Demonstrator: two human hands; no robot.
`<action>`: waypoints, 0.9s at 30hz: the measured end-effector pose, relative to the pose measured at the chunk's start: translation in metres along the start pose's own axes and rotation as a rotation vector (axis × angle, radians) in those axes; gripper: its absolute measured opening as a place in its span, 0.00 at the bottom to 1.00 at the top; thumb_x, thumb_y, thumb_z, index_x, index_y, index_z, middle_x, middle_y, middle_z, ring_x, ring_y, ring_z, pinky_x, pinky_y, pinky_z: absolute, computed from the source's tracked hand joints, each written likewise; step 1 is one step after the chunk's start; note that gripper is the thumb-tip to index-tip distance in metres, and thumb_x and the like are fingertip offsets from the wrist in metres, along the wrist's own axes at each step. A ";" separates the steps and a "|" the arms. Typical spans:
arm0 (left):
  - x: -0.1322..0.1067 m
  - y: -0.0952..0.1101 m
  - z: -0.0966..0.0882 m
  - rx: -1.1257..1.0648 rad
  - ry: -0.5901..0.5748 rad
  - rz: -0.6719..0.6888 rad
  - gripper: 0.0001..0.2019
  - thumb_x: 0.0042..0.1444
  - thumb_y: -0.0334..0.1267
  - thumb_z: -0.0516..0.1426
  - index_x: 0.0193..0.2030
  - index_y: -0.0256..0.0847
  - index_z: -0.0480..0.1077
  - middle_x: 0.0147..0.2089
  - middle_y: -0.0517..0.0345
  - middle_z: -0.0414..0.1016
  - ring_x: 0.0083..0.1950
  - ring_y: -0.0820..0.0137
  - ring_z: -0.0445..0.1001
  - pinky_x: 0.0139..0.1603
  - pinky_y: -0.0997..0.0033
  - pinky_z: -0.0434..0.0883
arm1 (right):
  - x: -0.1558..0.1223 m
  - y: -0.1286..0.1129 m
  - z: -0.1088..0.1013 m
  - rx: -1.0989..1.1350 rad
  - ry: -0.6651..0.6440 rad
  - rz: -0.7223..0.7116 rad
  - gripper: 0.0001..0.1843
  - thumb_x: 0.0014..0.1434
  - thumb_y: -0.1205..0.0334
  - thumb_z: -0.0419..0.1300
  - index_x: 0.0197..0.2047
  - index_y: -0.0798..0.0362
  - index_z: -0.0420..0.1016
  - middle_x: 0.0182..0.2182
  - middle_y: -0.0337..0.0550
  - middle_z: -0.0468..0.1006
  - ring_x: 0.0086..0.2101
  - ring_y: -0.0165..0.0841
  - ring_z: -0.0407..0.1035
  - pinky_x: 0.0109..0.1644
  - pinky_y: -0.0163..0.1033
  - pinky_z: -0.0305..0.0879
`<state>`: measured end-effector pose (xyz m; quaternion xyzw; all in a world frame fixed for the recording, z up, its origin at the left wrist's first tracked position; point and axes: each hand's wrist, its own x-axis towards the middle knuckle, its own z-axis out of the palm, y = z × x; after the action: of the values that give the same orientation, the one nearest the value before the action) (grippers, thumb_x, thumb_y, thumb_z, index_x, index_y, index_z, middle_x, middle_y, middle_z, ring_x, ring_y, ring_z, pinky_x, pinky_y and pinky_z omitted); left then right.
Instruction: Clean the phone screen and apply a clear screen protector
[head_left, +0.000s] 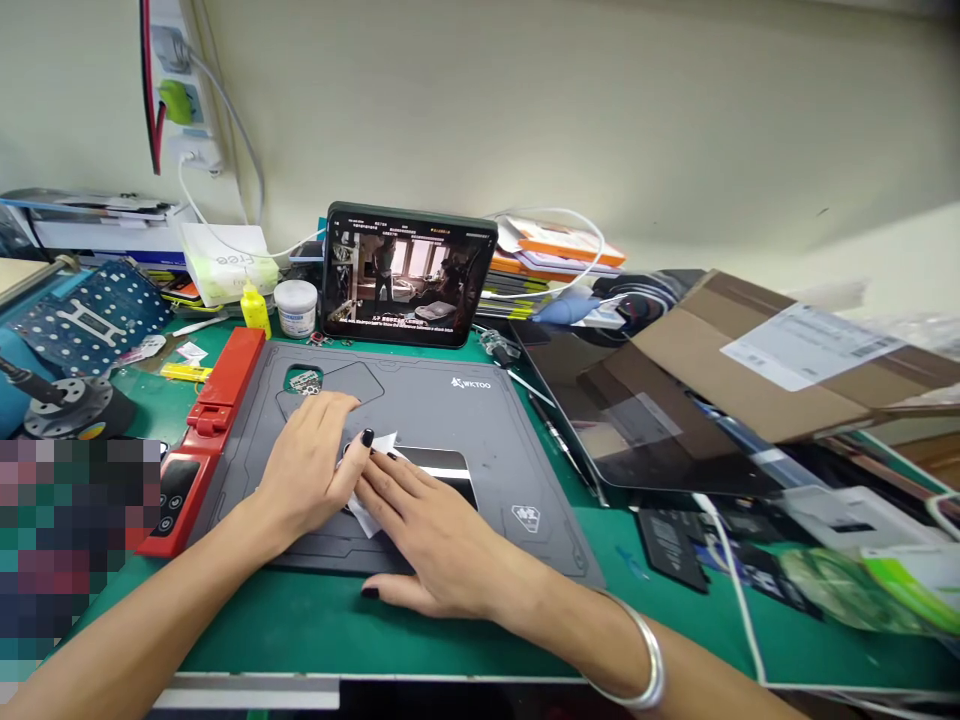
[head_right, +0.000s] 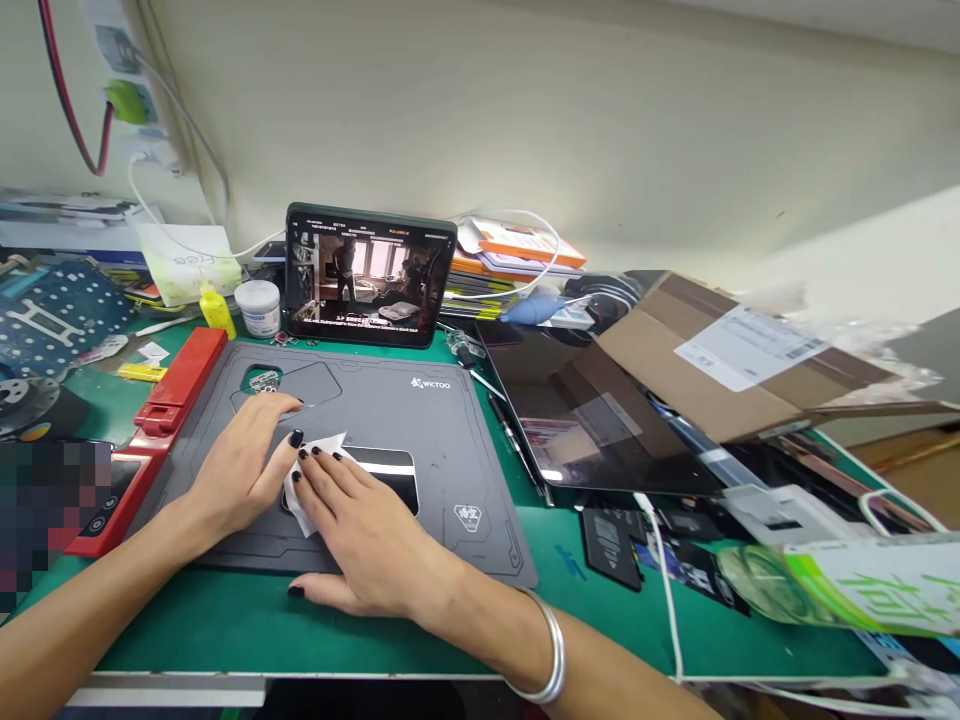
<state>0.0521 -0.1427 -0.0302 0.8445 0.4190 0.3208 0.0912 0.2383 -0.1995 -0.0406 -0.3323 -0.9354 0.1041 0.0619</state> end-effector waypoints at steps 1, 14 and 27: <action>0.000 0.000 0.000 -0.004 0.000 -0.004 0.17 0.65 0.40 0.44 0.53 0.33 0.63 0.53 0.40 0.69 0.55 0.56 0.67 0.57 0.51 0.66 | 0.000 0.000 0.000 0.002 -0.002 0.006 0.50 0.59 0.37 0.55 0.69 0.70 0.49 0.68 0.67 0.48 0.68 0.54 0.39 0.70 0.58 0.41; 0.000 0.001 0.001 -0.019 0.011 -0.037 0.19 0.65 0.42 0.42 0.54 0.32 0.62 0.54 0.40 0.70 0.55 0.55 0.67 0.57 0.50 0.65 | 0.003 -0.003 -0.004 0.101 -0.086 0.024 0.62 0.51 0.29 0.57 0.71 0.67 0.43 0.70 0.64 0.39 0.69 0.51 0.30 0.72 0.54 0.30; 0.007 -0.010 -0.034 0.126 -0.570 0.111 0.31 0.43 0.49 0.66 0.52 0.37 0.68 0.55 0.45 0.70 0.56 0.54 0.69 0.55 0.56 0.67 | -0.001 0.000 -0.010 0.143 -0.099 -0.037 0.59 0.53 0.29 0.56 0.69 0.71 0.50 0.69 0.64 0.45 0.68 0.49 0.36 0.72 0.49 0.32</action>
<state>0.0278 -0.1346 -0.0045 0.9262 0.3487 0.0486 0.1347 0.2408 -0.1992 -0.0310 -0.3042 -0.9335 0.1855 0.0411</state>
